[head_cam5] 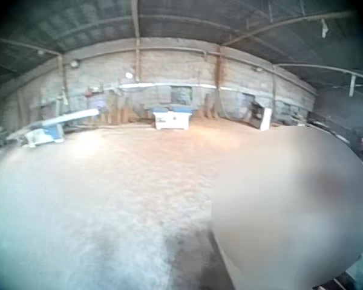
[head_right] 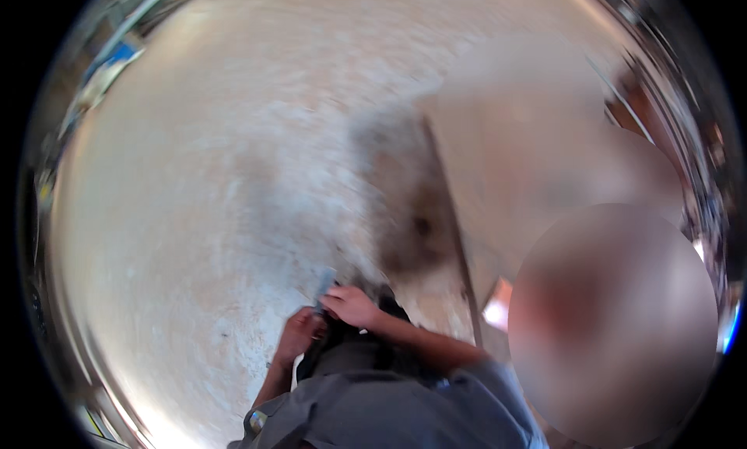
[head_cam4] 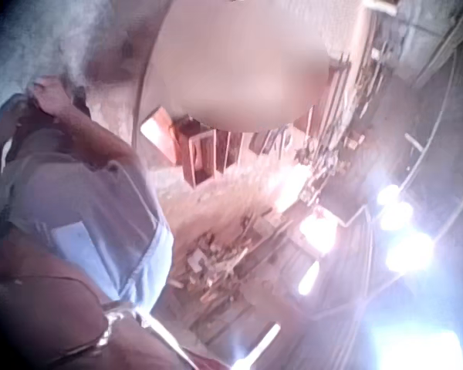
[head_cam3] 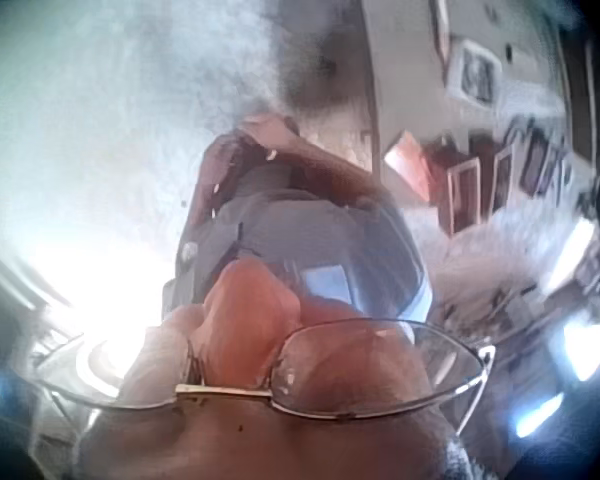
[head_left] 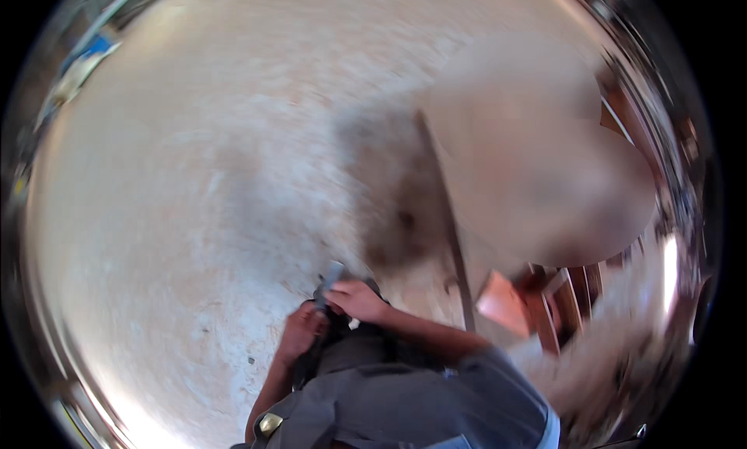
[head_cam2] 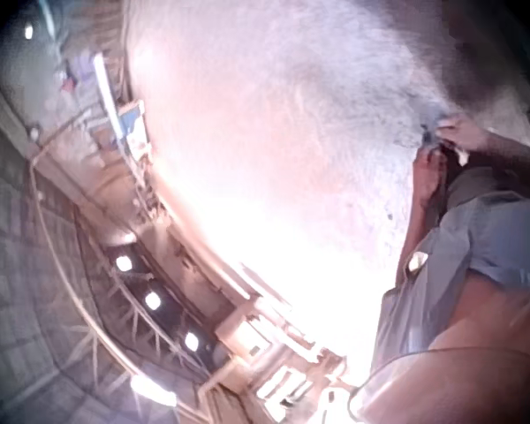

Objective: The person measures and aligns small wooden boxes with a metal ruler, then moves to a table saw to cut and trim wooden pieces. The person uses a push stick to guide the wood through the saw blade.

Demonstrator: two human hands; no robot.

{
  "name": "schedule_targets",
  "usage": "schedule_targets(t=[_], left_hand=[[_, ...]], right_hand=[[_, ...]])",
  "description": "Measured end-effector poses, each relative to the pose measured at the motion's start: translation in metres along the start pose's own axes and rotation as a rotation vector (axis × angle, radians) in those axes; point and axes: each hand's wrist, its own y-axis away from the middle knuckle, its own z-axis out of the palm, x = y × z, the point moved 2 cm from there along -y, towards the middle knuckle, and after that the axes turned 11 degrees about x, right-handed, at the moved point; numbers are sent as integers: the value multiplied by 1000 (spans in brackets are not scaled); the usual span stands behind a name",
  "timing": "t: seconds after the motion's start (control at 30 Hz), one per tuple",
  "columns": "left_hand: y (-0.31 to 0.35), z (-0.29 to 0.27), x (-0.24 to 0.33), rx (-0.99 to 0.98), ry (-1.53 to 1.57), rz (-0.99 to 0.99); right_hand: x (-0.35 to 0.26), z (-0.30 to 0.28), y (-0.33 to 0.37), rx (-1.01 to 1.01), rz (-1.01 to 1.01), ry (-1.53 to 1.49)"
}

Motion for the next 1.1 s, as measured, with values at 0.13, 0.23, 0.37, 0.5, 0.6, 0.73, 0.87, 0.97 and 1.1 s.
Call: schedule_targets(t=[0.13,0.23,0.37,0.5,0.6,0.73,0.87,0.97,1.1], left_hand=[[-54,-39,7,-67,-32,-12],[-116,-72,1,-244,-3,1],[-171,-135,93,-258,-91,207],[-238,-215,147,-299,-261,322],[-274,-290,200,-323,-278,292],[-328,-366,244,-218,-159,272],[-401,-420,273,-216,-26,298],[-462,-463,298,-123,-50,196],[-540,-527,346,39,4,170]], right_hand=[[-16,13,-49,42,84,14],[-32,24,-94,105,174,-55],[-76,39,-175,153,157,-97],[-153,76,-262,177,228,-155],[-205,108,-338,125,162,-63],[-261,148,-435,71,142,-102],[-297,172,-533,40,158,-153],[-348,188,-616,-56,96,-18],[-400,205,-745,-234,47,8]])
